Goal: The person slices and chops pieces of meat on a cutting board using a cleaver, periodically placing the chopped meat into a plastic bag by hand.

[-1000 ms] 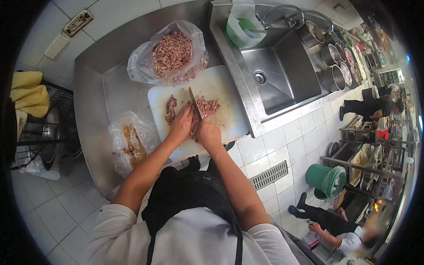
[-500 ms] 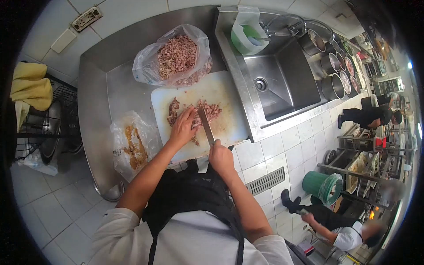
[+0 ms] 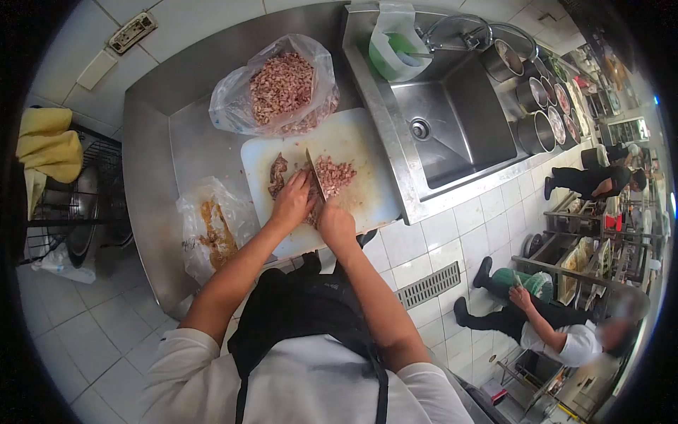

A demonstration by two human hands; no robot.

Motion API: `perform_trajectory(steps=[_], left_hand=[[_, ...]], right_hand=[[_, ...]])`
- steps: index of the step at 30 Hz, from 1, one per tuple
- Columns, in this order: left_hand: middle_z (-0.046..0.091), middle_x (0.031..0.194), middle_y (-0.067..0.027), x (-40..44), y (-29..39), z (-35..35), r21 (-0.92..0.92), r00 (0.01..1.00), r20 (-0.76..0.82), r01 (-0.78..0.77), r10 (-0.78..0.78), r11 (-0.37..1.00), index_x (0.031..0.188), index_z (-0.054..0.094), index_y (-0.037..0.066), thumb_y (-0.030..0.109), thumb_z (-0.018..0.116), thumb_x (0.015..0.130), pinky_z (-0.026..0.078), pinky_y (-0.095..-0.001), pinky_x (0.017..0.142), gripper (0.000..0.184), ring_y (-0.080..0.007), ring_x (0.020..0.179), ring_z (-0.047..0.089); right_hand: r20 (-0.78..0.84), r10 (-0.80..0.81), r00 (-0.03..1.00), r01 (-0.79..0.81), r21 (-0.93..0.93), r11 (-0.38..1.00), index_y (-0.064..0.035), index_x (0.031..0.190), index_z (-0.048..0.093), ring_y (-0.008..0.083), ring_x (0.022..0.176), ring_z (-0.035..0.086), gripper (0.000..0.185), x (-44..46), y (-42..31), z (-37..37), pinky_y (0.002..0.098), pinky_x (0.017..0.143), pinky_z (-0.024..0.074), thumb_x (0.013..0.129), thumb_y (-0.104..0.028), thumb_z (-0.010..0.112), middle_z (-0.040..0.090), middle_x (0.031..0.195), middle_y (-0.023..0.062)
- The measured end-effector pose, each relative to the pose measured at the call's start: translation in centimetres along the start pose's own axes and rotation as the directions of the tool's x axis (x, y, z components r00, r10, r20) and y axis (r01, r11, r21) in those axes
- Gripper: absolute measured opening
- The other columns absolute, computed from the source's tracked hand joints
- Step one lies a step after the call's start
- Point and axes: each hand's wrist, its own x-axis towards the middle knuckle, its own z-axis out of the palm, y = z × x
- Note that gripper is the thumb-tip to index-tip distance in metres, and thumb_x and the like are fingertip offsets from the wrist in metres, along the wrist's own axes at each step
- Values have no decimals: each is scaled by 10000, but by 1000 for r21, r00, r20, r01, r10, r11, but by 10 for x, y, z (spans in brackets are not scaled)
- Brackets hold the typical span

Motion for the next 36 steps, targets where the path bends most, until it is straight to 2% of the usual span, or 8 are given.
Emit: perform_trajectory(steps=[5,7,10,13,18,25,34,36], left_hand=[[588,1385,-221,0,1,-3,35,1000,-4,-9,9,999,1332,601,-97,137,784,829,437,-429,1164,584,-381,1358,520],[587,1409,-203,0,5,-1,48,999,-1,51,-51,998,1329,612,-89,138,800,815,438,-425,1164,593,-372,1357,523],[577,1453,-182,-6,3,4,49,997,-32,67,-65,997,1339,619,-70,144,824,798,436,-417,1167,617,-359,1358,527],[560,1492,-172,-7,-2,5,23,998,-41,58,-57,998,1365,611,-52,155,840,796,437,-411,1167,647,-353,1363,529],[555,1482,-191,-9,3,-7,-109,992,-27,119,-122,987,1388,589,-37,145,847,801,446,-415,1159,666,-366,1371,528],[565,1433,-207,-8,4,-10,-103,995,-22,91,-93,991,1381,572,-61,103,837,796,443,-422,1162,664,-374,1367,524],[581,1401,-203,-10,2,-10,-67,998,-9,57,-57,996,1352,588,-79,91,799,815,448,-415,1155,601,-369,1341,539],[586,1399,-198,-9,4,-8,-56,998,-23,65,-67,996,1339,602,-74,100,804,811,453,-412,1149,592,-366,1334,544]], right_hand=[[-57,-15,998,19,76,997,28,897,552,484,654,692,182,12,0,-1,568,598,565,960,-139,589,673,709,294],[-66,-21,998,25,63,998,25,897,555,484,651,690,184,-8,9,2,568,598,563,968,-142,586,673,711,298],[110,37,993,-40,20,999,32,941,551,457,663,710,147,-55,19,-23,550,606,576,944,-114,573,684,709,280],[152,67,986,-67,-7,998,24,924,542,458,653,701,158,-85,23,-41,550,593,568,966,-124,578,678,697,272],[78,26,997,-28,22,999,17,914,533,458,636,694,177,-69,9,-56,546,585,563,978,-135,596,672,681,264],[96,25,995,-24,-9,1000,16,923,543,480,673,694,200,-34,0,-34,565,622,559,988,-161,609,673,705,284],[27,-21,999,20,45,999,42,954,566,448,660,717,163,13,-5,0,534,607,585,924,-114,601,692,713,279],[18,-8,1000,8,44,999,43,932,571,482,678,700,194,10,-2,3,559,624,573,958,-148,586,681,728,302]])
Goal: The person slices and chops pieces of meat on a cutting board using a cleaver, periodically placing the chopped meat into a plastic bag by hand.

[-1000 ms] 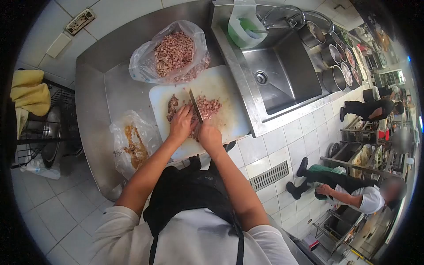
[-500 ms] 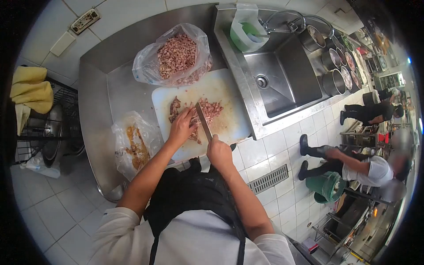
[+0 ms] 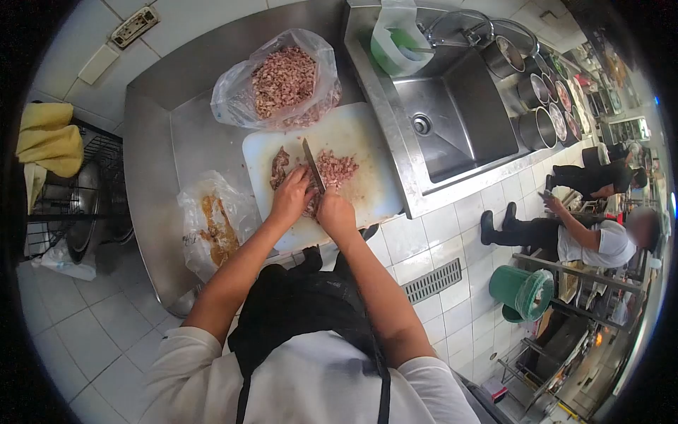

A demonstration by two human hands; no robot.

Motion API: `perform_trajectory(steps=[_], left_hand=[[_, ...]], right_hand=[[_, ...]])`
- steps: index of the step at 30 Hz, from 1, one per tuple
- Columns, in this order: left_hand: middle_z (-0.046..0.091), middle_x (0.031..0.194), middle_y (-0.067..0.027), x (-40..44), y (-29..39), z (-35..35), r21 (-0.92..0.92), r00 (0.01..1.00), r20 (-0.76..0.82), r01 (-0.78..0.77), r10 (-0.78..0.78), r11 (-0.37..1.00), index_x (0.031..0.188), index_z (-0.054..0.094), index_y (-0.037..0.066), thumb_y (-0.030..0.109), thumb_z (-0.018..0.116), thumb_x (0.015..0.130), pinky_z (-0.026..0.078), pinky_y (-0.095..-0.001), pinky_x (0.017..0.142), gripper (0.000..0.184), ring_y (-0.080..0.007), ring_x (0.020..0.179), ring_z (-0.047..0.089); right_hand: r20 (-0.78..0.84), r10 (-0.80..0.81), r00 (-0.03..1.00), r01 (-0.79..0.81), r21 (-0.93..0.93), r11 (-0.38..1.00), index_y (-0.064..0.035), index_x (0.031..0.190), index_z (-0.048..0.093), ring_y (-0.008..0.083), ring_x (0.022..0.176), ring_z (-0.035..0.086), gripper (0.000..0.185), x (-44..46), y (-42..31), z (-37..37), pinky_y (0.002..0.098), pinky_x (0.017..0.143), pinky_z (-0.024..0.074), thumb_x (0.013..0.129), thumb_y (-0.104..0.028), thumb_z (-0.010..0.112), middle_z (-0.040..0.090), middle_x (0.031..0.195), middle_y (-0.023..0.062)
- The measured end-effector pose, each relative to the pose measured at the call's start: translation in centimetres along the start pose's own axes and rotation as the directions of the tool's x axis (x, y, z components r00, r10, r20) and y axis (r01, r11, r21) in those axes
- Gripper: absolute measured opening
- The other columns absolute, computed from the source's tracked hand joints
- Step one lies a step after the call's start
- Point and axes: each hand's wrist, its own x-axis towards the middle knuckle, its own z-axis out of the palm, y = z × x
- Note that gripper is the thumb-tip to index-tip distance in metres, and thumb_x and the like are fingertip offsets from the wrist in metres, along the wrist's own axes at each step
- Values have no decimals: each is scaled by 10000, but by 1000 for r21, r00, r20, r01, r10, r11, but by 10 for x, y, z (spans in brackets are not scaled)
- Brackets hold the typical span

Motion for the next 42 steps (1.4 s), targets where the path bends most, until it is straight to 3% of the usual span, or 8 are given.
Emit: perform_trajectory(steps=[9,14,17,23,29,32,36,42], left_hand=[[609,1402,-170,2,-2,2,69,999,-39,24,-21,997,1284,663,-42,124,835,795,463,-408,1139,545,-338,1336,554],[604,1412,-183,-2,0,-8,-82,995,-72,69,-75,994,1330,634,-42,121,831,814,460,-432,1140,577,-360,1345,545],[607,1398,-193,-11,-14,9,-20,991,-114,67,-69,998,1366,605,-44,110,822,825,461,-434,1136,603,-372,1340,547],[613,1376,-217,-4,3,-3,-51,992,-38,115,-117,992,1333,622,-60,41,769,836,457,-449,1139,528,-391,1329,553],[635,1285,-194,0,-3,-3,45,999,-32,-12,14,999,1168,684,-83,16,674,848,528,-425,1041,335,-361,1245,596],[632,1292,-192,0,-7,0,70,1000,28,1,-3,998,1132,698,-83,9,672,844,533,-429,1035,303,-364,1251,591],[624,1303,-195,-4,-9,3,31,1000,7,1,-1,1000,1157,689,-80,15,688,848,531,-429,1039,323,-365,1272,578],[611,1334,-203,-9,-12,4,49,999,-40,-25,27,998,1220,664,-86,14,725,838,503,-431,1080,400,-367,1306,560]], right_hand=[[146,52,988,-42,-69,997,30,951,562,457,654,699,191,-104,21,-45,545,602,572,968,-154,611,678,703,272],[79,36,996,-30,-75,997,23,929,554,451,643,697,199,-92,11,-62,545,584,566,980,-161,613,674,688,261],[42,24,999,-22,-51,998,15,916,548,443,640,702,179,-72,0,-57,540,584,569,973,-143,609,674,682,254],[50,-7,999,11,-79,997,-2,892,540,430,650,718,128,-48,-6,-34,530,608,585,942,-102,602,683,686,252],[62,-4,998,10,-93,996,14,912,549,448,674,724,124,-34,-6,-17,538,620,589,925,-100,597,693,712,270],[27,-22,999,24,-78,997,29,938,558,459,686,724,131,-11,-11,-8,542,629,592,920,-97,587,695,725,282],[8,-8,1000,9,-62,998,45,938,574,465,664,705,210,3,-4,6,550,624,578,971,-161,598,685,711,279],[65,-26,998,30,-54,998,49,979,556,462,680,720,187,-36,7,-10,550,618,585,952,-136,572,698,726,291]])
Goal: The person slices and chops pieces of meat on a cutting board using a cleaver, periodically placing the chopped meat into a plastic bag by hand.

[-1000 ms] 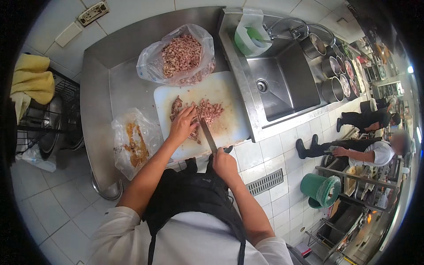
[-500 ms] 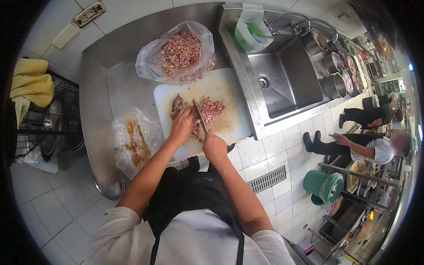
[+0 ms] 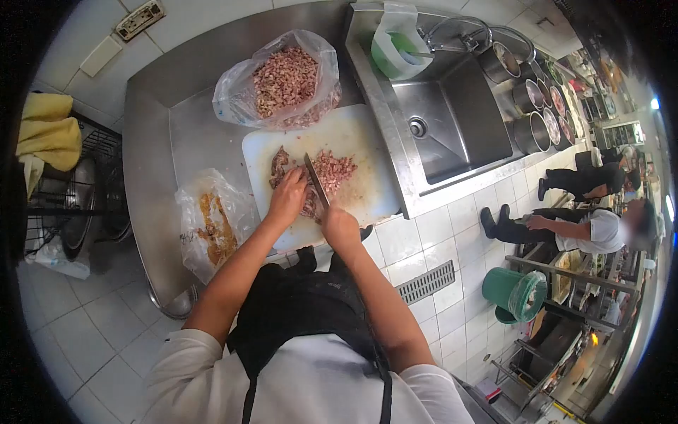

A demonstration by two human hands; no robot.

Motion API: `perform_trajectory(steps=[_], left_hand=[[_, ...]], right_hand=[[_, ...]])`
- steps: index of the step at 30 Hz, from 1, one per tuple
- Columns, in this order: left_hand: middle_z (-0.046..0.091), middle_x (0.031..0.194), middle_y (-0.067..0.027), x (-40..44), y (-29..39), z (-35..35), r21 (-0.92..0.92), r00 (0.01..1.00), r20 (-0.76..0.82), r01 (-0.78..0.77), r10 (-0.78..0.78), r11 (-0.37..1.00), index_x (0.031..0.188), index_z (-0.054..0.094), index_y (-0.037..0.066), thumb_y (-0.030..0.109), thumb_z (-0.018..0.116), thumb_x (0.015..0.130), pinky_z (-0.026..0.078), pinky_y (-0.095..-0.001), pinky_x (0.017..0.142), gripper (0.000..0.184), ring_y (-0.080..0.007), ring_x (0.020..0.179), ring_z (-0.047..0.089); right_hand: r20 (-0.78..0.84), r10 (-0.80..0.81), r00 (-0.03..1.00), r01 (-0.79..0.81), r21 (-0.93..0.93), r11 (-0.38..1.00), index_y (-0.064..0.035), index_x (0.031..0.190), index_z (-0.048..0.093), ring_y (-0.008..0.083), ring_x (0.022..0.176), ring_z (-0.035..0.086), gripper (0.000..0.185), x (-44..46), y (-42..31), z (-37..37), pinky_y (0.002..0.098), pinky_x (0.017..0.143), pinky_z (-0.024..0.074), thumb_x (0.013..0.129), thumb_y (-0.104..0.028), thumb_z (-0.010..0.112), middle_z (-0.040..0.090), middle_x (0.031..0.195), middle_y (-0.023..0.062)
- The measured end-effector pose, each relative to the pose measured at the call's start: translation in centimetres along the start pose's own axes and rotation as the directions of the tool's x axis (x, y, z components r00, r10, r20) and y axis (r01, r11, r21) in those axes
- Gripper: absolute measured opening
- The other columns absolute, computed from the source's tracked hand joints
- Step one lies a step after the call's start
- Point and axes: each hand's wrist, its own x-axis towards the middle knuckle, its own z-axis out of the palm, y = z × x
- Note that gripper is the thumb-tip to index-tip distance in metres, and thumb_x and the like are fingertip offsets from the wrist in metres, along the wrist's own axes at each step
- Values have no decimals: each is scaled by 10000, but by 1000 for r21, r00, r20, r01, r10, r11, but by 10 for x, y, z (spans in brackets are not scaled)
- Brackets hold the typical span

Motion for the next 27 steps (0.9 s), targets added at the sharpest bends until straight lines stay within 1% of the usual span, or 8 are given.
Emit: perform_trajectory(steps=[3,6,9,11,15,18,21,27], left_hand=[[594,1386,-215,2,0,6,-23,999,-26,24,-25,999,1260,652,-99,10,750,822,475,-439,1114,462,-382,1322,546],[595,1391,-209,-3,3,8,-25,999,-23,32,-33,999,1271,654,-95,10,757,817,468,-437,1123,478,-377,1322,548],[600,1394,-202,0,5,4,-22,998,-21,60,-60,998,1289,653,-84,21,763,821,463,-430,1131,492,-368,1320,551],[605,1399,-191,1,7,6,-7,995,-26,99,-99,995,1309,647,-73,42,764,832,458,-416,1141,504,-353,1328,549],[595,1418,-199,2,11,16,-88,980,-81,176,-183,980,1332,630,-70,53,767,840,457,-417,1143,525,-363,1353,530],[590,1423,-209,2,6,16,-85,986,-88,133,-141,987,1355,616,-62,84,776,851,456,-429,1144,548,-374,1352,531],[587,1421,-218,1,3,11,-81,987,-106,116,-124,990,1363,611,-52,118,790,856,457,-442,1143,565,-381,1338,542],[595,1392,-213,3,8,5,-114,983,-61,167,-175,979,1337,621,-49,111,795,849,469,-444,1128,542,-382,1316,557]], right_hand=[[59,79,995,-76,-46,996,25,910,555,485,647,689,211,-43,10,-10,562,610,568,991,-168,585,667,695,302],[68,67,995,-66,-25,998,17,893,541,485,641,682,228,-53,13,-17,570,591,553,1000,-178,595,666,698,299],[31,29,999,-30,24,999,18,900,542,488,633,672,240,-55,13,-22,579,575,537,1007,-187,603,658,688,295],[37,54,998,-53,-10,999,13,909,540,470,637,687,212,-62,10,-30,562,580,554,1001,-171,593,665,681,283],[-3,105,994,-105,-27,994,8,906,535,460,638,693,203,-60,-5,-44,553,581,558,999,-163,595,666,669,267],[-49,40,998,-39,8,999,7,901,534,458,628,693,197,-45,-12,-50,551,571,554,997,-153,595,664,661,263],[-51,-14,999,13,-20,1000,5,899,532,453,615,693,194,-33,-9,-43,541,554,550,995,-150,598,663,652,258],[-39,-32,999,28,-89,996,-18,881,533,409,581,703,177,-21,-12,-29,506,545,569,988,-142,601,672,640,231]])
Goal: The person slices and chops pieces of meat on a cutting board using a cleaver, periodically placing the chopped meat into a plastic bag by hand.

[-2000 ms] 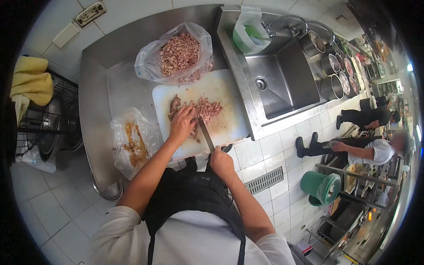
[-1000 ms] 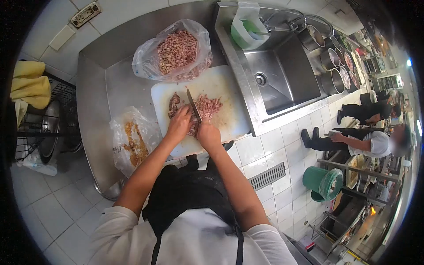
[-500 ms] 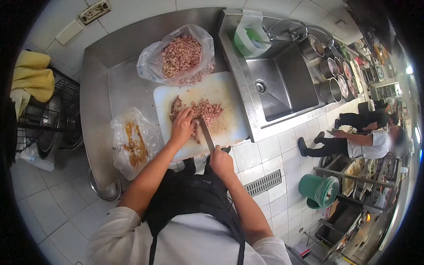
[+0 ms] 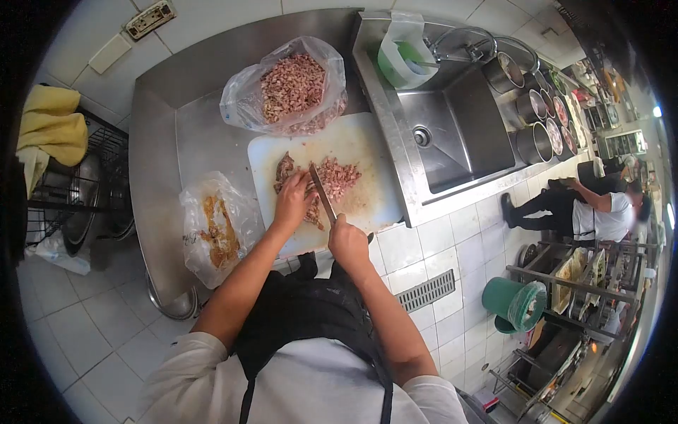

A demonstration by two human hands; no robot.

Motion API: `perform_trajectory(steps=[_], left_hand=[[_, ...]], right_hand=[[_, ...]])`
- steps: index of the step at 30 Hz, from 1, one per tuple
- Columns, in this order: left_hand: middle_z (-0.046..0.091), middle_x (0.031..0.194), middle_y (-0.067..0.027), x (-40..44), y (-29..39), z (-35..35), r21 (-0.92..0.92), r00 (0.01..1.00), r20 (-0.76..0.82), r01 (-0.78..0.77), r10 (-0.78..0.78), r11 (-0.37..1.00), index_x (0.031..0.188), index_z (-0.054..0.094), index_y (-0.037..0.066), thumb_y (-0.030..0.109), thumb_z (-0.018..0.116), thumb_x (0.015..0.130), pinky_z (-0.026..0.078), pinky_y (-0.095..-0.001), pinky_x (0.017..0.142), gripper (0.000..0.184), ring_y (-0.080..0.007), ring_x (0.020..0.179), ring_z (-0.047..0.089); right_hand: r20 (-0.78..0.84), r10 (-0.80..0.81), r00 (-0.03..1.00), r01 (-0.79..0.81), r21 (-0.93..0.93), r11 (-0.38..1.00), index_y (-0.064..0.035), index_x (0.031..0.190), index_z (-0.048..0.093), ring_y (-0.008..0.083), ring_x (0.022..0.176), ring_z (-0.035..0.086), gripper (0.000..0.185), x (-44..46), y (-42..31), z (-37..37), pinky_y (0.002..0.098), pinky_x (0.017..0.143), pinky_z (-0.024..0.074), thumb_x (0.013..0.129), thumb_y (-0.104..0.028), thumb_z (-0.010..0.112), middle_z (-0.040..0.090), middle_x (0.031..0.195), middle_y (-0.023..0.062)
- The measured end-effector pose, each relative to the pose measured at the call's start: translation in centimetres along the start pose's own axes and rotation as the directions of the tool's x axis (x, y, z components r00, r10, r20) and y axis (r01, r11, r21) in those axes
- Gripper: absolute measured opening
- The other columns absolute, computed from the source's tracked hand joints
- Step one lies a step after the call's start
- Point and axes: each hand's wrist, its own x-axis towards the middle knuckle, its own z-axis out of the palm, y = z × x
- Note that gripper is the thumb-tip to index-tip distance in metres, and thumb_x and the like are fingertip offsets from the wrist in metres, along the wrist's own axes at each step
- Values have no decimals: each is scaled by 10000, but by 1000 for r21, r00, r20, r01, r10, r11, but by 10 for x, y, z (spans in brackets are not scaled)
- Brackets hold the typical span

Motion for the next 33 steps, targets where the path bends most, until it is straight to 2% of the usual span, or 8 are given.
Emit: perform_trajectory(steps=[6,9,12,15,21,27,30,33], left_hand=[[619,1327,-208,1,4,4,53,999,-47,-16,19,998,1295,641,-56,48,740,853,506,-438,1080,465,-378,1278,578],[636,1268,-196,4,-4,2,71,999,21,-47,45,996,1251,664,-59,21,704,849,531,-431,1040,412,-370,1246,592],[644,1231,-186,6,-7,2,96,994,3,-113,113,989,1202,687,-57,13,687,840,545,-422,1012,369,-362,1228,600],[652,1247,-180,8,-6,-1,126,995,56,-84,77,989,1176,702,-60,35,694,856,544,-419,1008,333,-355,1218,603],[660,1288,-165,5,-1,6,99,995,-80,-45,53,994,1178,702,-67,70,745,858,518,-424,1044,351,-347,1216,599],[656,1314,-169,1,-3,12,83,997,-77,12,-6,996,1245,680,-53,76,765,861,499,-429,1072,414,-358,1235,594],[668,1321,-179,-2,-4,12,47,992,-126,24,-18,999,1235,695,-41,75,783,849,511,-449,1050,413,-379,1214,617],[646,1337,-181,-5,-5,11,14,992,-75,102,-101,995,1314,645,-43,92,771,867,498,-450,1073,483,-383,1250,595]], right_hand=[[0,9,1000,-9,-68,998,-26,869,532,375,579,716,136,7,-2,14,468,542,583,958,-105,600,682,640,211],[16,27,999,-27,-27,999,-20,876,538,390,610,725,112,12,-5,18,477,560,590,942,-94,589,688,665,230],[39,16,999,-16,12,1000,-3,896,549,420,647,727,108,24,-3,26,499,595,597,938,-97,582,694,694,251],[34,30,999,-33,90,995,20,920,557,452,670,722,120,46,-6,31,528,626,596,931,-97,581,695,715,270],[26,17,1000,-20,126,992,36,950,557,462,673,717,151,49,-1,24,548,630,587,948,-113,578,694,721,282],[189,38,981,-44,26,999,23,934,542,462,657,710,175,-18,29,-1,546,610,579,975,-140,593,685,704,279],[156,10,988,-11,8,1000,12,914,530,452,637,706,176,-14,25,-11,542,586,574,987,-138,588,677,681,269],[45,-20,999,18,60,998,0,903,526,436,611,703,168,-5,16,-9,526,562,572,979,-134,593,672,658,249]])
